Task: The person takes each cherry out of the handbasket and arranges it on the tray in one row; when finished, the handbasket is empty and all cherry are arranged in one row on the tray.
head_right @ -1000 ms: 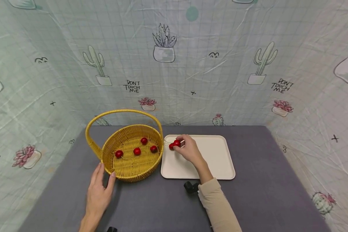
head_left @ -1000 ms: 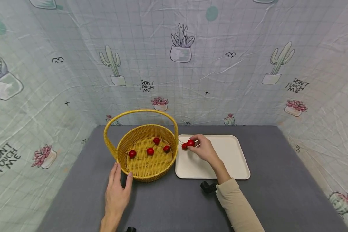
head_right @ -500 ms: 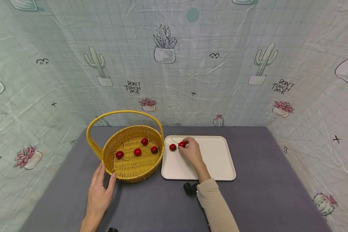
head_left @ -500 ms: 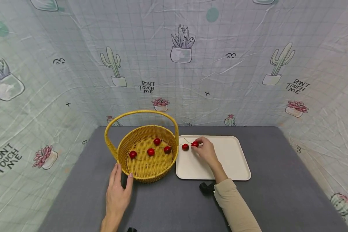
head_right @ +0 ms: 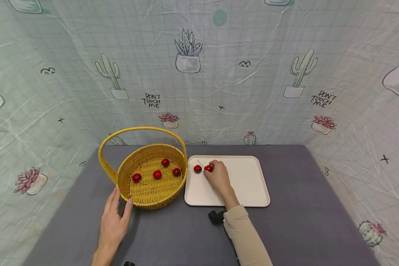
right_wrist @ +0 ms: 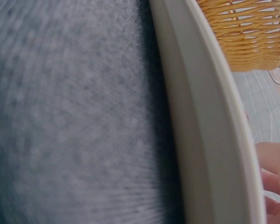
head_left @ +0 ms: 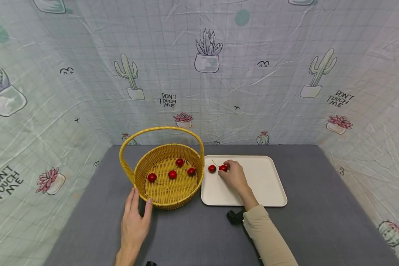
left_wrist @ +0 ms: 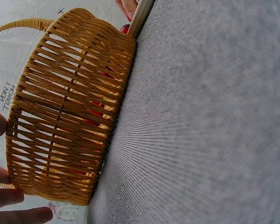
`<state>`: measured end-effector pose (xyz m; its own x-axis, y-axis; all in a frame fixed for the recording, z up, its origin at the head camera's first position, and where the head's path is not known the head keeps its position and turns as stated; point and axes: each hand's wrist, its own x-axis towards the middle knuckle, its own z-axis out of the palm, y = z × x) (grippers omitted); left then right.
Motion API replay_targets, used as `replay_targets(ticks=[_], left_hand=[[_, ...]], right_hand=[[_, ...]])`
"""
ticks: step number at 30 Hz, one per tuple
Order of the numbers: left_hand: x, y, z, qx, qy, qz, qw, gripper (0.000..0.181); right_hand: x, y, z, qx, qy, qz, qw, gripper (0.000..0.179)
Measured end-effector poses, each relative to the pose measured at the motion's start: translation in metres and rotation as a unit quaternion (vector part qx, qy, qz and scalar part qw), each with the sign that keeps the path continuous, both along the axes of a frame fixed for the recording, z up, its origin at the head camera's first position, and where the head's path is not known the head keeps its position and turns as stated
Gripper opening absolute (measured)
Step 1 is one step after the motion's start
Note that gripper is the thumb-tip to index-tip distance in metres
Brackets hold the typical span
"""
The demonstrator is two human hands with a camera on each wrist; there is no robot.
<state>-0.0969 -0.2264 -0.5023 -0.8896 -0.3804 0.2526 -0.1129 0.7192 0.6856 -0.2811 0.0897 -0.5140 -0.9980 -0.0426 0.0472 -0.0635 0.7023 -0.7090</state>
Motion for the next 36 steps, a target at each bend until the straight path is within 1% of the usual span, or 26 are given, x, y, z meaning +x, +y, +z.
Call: replay_targets(ticks=[7,12,17,23,29,36], left_hand=[[0.000,0.000,0.000,-0.001,-0.002,0.001,1.0000,0.070],[0.000,0.001,0.000,0.001,-0.002,0.001,1.0000,0.069],[0.000,0.001,0.000,0.001,0.001,0.002,1.0000,0.069],[0.001,-0.001,-0.002,0.006,0.009,-0.002,0.9999,0.069],[0.000,-0.001,-0.002,0.006,0.004,-0.004,1.0000,0.069],[0.000,-0.001,-0.002,0.007,0.005,-0.004,1.0000,0.069]], right_hand=[[0.001,0.000,0.001,-0.001,-0.006,0.003,1.0000,0.042],[0.002,0.001,0.003,-0.006,-0.006,0.005,0.9999,0.048],[0.004,0.001,0.009,-0.008,-0.005,0.001,1.0000,0.052],[0.009,0.002,0.027,-0.024,0.017,0.011,0.9995,0.055],[0.015,0.001,0.044,-0.039,0.030,0.019,0.9986,0.057],[0.030,-0.008,0.071,-0.059,0.057,0.029,0.9962,0.054]])
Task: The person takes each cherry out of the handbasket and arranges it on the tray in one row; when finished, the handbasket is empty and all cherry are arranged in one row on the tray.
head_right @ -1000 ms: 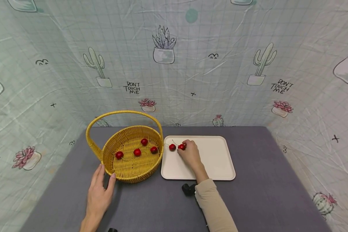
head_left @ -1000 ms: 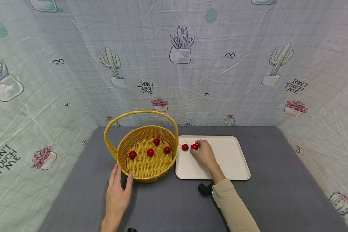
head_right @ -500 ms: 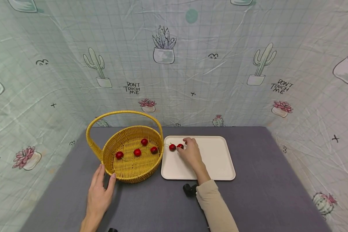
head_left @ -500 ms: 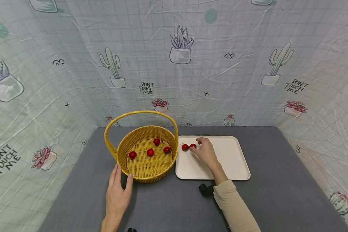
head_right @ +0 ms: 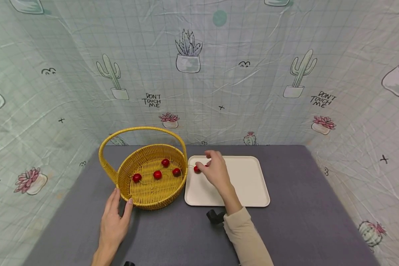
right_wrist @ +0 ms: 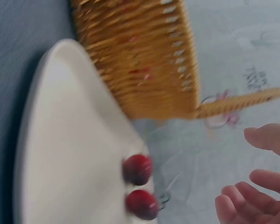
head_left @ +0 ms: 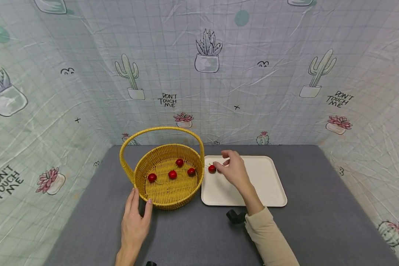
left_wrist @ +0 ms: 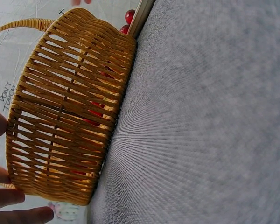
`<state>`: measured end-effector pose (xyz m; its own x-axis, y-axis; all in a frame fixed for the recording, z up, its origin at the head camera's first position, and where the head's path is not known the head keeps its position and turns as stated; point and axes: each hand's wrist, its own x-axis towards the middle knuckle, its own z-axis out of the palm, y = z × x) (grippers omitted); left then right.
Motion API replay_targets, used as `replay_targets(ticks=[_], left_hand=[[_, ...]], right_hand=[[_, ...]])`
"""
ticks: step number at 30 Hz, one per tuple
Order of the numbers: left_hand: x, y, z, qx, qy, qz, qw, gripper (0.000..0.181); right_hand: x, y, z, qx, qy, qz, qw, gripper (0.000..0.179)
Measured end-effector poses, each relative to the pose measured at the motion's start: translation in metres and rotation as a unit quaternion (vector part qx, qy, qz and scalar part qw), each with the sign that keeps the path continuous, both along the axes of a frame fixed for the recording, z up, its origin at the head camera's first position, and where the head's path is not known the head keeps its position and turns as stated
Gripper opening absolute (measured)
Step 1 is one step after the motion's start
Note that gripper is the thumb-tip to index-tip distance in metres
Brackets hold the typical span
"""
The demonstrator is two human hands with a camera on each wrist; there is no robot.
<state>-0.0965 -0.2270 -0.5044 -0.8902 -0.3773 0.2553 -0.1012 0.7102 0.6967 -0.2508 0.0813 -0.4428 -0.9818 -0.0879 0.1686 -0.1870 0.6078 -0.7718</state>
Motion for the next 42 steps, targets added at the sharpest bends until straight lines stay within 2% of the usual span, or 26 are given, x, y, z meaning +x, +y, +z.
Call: replay_targets(ticks=[5,10,15,20,28,35,42], left_hand=[[0.000,0.000,0.000,0.000,-0.004,0.000,1.0000,0.070],[0.000,0.000,0.002,-0.001,-0.008,-0.003,1.0000,0.071],[-0.001,0.000,0.003,-0.003,-0.009,-0.003,1.0000,0.071],[-0.001,0.000,0.003,-0.002,-0.008,-0.004,1.0000,0.071],[-0.001,0.000,0.002,-0.001,-0.003,-0.001,1.0000,0.070],[0.000,-0.001,0.001,-0.003,0.000,0.000,1.0000,0.069],[0.000,-0.001,0.000,-0.001,-0.003,-0.001,1.0000,0.070]], right_hand=[[0.012,-0.010,0.019,-0.020,0.032,0.017,0.9991,0.046],[0.023,-0.021,0.030,-0.035,0.060,0.041,0.9967,0.038],[0.030,-0.035,0.034,-0.038,0.080,0.074,0.9933,0.036],[0.035,-0.050,0.035,-0.021,0.077,0.098,0.9919,0.037],[0.027,-0.077,0.026,0.025,0.037,0.122,0.9916,0.042],[0.015,-0.097,0.016,0.073,0.011,0.151,0.9858,0.047],[0.006,-0.112,0.003,0.111,-0.009,0.145,0.9832,0.048]])
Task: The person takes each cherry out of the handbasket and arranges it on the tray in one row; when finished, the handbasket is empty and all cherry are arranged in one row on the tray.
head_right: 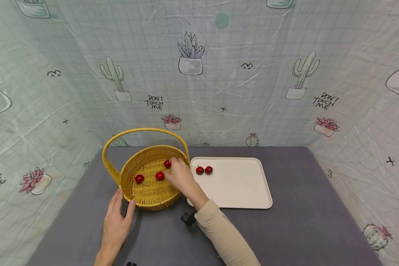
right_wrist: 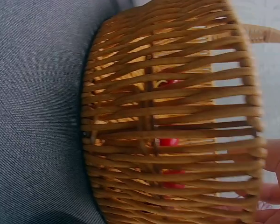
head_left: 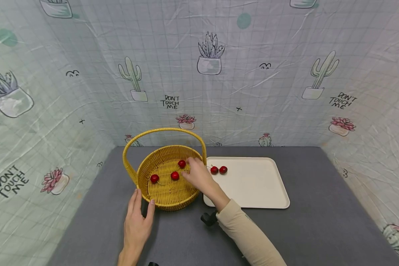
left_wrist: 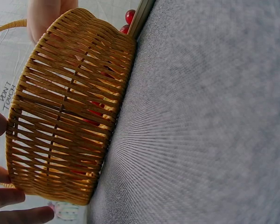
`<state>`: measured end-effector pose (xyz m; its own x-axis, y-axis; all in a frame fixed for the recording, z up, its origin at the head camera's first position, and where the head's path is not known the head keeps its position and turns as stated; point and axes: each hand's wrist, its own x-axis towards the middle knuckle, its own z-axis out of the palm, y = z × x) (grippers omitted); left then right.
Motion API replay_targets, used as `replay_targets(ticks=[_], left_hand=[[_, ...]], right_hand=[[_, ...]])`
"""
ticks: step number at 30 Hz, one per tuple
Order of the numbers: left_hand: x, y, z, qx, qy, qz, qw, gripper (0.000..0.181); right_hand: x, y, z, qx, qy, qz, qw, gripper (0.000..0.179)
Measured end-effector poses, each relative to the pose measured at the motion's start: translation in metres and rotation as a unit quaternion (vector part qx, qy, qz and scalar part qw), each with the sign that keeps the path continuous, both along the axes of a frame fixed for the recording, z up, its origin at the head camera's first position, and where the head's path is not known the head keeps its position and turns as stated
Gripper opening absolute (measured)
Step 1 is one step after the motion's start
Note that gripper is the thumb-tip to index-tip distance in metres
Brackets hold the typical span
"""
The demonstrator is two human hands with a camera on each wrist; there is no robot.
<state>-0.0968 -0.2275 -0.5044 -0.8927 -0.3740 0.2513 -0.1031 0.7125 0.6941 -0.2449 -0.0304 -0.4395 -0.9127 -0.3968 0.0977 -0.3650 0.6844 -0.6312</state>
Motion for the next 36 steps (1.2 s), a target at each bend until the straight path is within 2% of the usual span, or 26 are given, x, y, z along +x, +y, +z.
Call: replay_targets(ticks=[6,16,25,31,34,36], left_hand=[[-0.001,0.000,-0.002,0.001,0.004,-0.002,1.0000,0.069],[-0.001,0.000,-0.002,-0.003,0.005,0.000,1.0000,0.070],[-0.001,0.000,-0.002,-0.003,0.001,0.002,1.0000,0.070],[-0.001,0.001,-0.003,-0.005,0.009,0.003,0.9999,0.069],[0.000,0.001,-0.003,-0.004,0.010,0.004,0.9999,0.069],[-0.001,0.001,-0.002,-0.004,0.008,0.003,1.0000,0.069]], right_hand=[[-0.004,-0.008,-0.007,0.035,-0.015,-0.020,0.9991,0.051],[-0.012,-0.019,-0.012,0.132,0.018,-0.037,0.9904,0.036],[-0.013,-0.025,-0.016,0.155,0.012,-0.034,0.9873,0.023],[-0.012,-0.026,-0.020,0.167,0.023,-0.024,0.9854,0.010],[-0.012,-0.027,-0.022,0.167,0.022,-0.024,0.9853,0.014],[-0.013,-0.028,-0.023,0.164,0.015,-0.030,0.9859,0.026]])
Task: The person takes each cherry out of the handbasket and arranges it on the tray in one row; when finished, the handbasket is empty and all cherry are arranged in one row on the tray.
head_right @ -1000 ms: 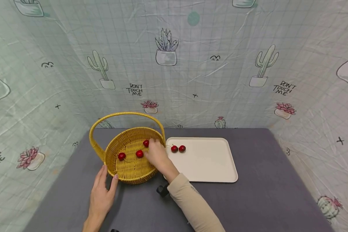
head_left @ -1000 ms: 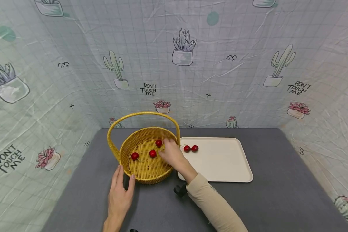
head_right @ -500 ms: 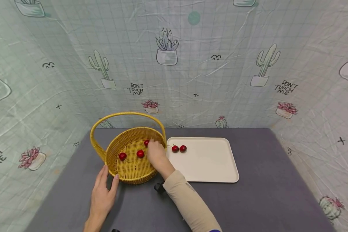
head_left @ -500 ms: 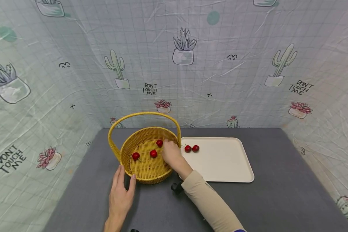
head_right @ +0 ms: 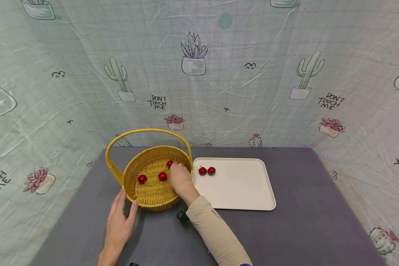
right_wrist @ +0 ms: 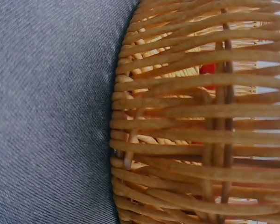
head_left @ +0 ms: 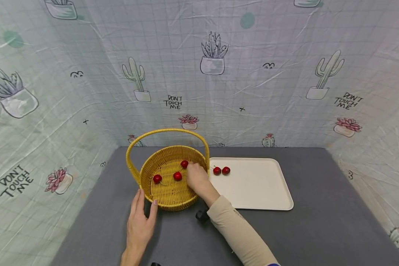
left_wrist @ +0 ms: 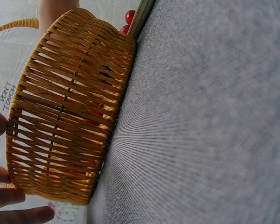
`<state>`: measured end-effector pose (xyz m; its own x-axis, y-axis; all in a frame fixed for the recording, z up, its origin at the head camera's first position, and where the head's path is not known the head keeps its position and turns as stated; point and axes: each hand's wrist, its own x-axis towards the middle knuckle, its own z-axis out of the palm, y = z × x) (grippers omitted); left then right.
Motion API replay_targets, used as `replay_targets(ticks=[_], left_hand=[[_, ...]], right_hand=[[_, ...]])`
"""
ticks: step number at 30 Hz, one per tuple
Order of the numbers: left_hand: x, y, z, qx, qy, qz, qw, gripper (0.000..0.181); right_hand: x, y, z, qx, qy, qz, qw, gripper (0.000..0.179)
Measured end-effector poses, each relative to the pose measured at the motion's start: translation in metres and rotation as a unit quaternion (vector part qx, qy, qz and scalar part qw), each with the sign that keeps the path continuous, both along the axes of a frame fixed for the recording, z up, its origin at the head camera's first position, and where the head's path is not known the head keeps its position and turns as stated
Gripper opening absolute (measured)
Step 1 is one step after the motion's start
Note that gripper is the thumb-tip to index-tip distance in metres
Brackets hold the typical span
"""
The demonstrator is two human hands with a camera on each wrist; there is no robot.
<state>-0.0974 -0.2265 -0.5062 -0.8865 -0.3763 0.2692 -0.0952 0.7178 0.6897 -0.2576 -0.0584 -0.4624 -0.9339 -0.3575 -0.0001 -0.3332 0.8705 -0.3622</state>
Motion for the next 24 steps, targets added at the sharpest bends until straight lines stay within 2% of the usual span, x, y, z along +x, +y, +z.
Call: replay_targets(ticks=[5,8,15,20,24], left_hand=[[0.000,0.001,0.000,0.000,-0.004,-0.002,1.0000,0.069],[0.000,0.000,0.000,0.000,-0.004,0.000,1.0000,0.068],[0.000,0.001,0.001,-0.001,-0.008,0.000,1.0000,0.069],[0.000,0.001,0.000,0.000,-0.013,0.001,0.9999,0.069],[-0.001,0.000,0.001,-0.001,-0.011,-0.001,0.9999,0.070]], right_hand=[[-0.003,-0.002,-0.004,-0.025,-0.027,-0.018,0.9992,0.057],[-0.006,-0.003,-0.005,-0.057,-0.048,-0.015,0.9971,0.061],[-0.014,-0.003,-0.003,-0.124,-0.132,0.004,0.9834,0.059],[-0.016,-0.007,-0.006,-0.127,-0.160,0.045,0.9779,0.058],[-0.016,-0.009,-0.008,-0.126,-0.169,0.060,0.9757,0.054]])
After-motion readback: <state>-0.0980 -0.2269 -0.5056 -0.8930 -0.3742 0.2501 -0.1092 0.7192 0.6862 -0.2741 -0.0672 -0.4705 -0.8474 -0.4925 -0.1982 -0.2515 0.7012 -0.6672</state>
